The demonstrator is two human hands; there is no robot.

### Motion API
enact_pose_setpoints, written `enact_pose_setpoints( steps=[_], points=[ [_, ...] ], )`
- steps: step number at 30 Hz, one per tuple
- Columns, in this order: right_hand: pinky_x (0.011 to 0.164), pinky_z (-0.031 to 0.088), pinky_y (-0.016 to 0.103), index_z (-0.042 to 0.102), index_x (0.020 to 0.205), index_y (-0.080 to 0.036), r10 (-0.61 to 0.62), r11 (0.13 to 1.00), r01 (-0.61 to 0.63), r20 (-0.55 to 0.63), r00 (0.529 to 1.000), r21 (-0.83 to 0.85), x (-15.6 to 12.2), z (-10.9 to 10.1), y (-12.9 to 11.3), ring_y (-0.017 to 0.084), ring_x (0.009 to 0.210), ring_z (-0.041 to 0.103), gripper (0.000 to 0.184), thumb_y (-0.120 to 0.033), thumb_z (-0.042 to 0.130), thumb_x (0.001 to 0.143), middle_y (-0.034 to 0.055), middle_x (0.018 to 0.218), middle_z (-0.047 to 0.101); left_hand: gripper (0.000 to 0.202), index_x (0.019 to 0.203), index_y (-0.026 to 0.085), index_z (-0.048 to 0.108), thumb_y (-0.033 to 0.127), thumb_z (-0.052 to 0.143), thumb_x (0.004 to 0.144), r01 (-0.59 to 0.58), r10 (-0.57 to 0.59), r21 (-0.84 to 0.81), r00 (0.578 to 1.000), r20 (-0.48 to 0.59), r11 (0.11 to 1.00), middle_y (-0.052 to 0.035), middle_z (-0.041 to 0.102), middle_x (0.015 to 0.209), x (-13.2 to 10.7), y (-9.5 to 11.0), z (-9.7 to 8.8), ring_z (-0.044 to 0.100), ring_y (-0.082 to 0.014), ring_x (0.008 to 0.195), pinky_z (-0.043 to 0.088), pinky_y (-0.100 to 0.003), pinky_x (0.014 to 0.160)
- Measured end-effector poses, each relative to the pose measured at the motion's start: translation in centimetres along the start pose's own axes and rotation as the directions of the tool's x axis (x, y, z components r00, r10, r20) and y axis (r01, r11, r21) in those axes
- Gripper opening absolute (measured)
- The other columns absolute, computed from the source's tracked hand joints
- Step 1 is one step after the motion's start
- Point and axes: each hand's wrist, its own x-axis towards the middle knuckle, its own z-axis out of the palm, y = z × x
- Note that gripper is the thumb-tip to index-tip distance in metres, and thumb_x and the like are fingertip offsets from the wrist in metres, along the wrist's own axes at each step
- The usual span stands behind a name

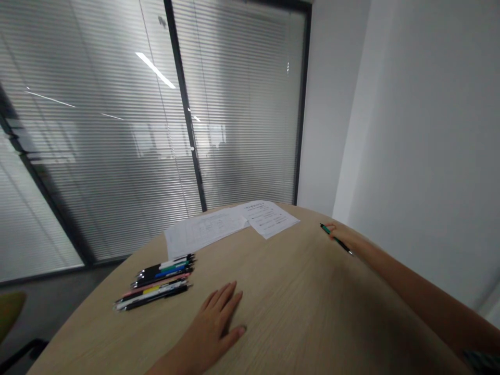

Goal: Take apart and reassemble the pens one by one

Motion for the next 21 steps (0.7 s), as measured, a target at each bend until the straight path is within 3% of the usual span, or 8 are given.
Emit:
enact_pose_setpoints(
  steps=[4, 9, 16, 21],
  points=[
    [0.052, 0.040, 0.025, 0.063, 0.076, -0.017, 0.069, 0.988, -0.087, -0.137, 0.988, -0.131, 2.7, -1.2, 2.0, 0.020, 0.064, 0.058, 0.032, -0.008, 0.048, 0.050, 0.0031, 0.064, 0.064, 0.056, 0.127, 0.024, 0.034, 0.053, 0.035, 0.079, -0.018, 0.018, 0.002, 0.999, -0.033, 1.000, -0.0089, 0.031, 0.134, -0.1, -0.2, 0.3, 0.033, -0.0282, 0.119, 0.032, -0.044, 0.094],
    [0.060, 0.042, 0.027, 0.065, 0.069, -0.018, 0.047, 0.959, -0.113, -0.245, 0.968, -0.260, 5.0, -1.6, 3.6, 0.024, 0.076, 0.059, 0.019, -0.011, 0.055, 0.054, 0.0062, 0.072, 0.067, 0.056, 0.127, 0.022, 0.034, 0.052, 0.034, 0.080, -0.020, 0.020, 0.015, 1.000, -0.009, 1.000, -0.0103, 0.031, 0.133, -0.2, 0.2, -0.4, 0.032, -0.0282, 0.119, 0.033, -0.045, 0.094],
    [0.069, 0.043, 0.024, 0.066, 0.079, -0.018, -0.119, 0.930, 0.067, -0.122, 0.985, -0.362, 6.3, 0.8, 3.9, 0.019, 0.080, 0.060, 0.019, -0.014, 0.054, 0.065, 0.0053, 0.085, 0.067, 0.061, 0.129, 0.021, 0.030, 0.054, 0.034, 0.079, -0.046, 0.046, 0.010, 0.999, 0.014, 0.999, -0.0130, 0.027, 0.134, -0.2, -0.9, 1.1, 0.030, -0.0307, 0.120, 0.032, -0.048, 0.093],
    [0.068, 0.042, 0.025, 0.066, 0.079, -0.016, -0.164, 0.879, 0.099, -0.101, 0.981, -0.466, 6.9, 2.4, 3.9, 0.020, 0.079, 0.059, 0.018, -0.014, 0.052, 0.068, 0.0074, 0.084, 0.066, 0.060, 0.130, 0.023, 0.029, 0.054, 0.033, 0.079, -0.046, 0.046, 0.003, 0.999, 0.004, 0.999, -0.0125, 0.025, 0.135, -0.2, -1.1, 1.7, 0.029, -0.0307, 0.120, 0.030, -0.050, 0.093]
  ],
)
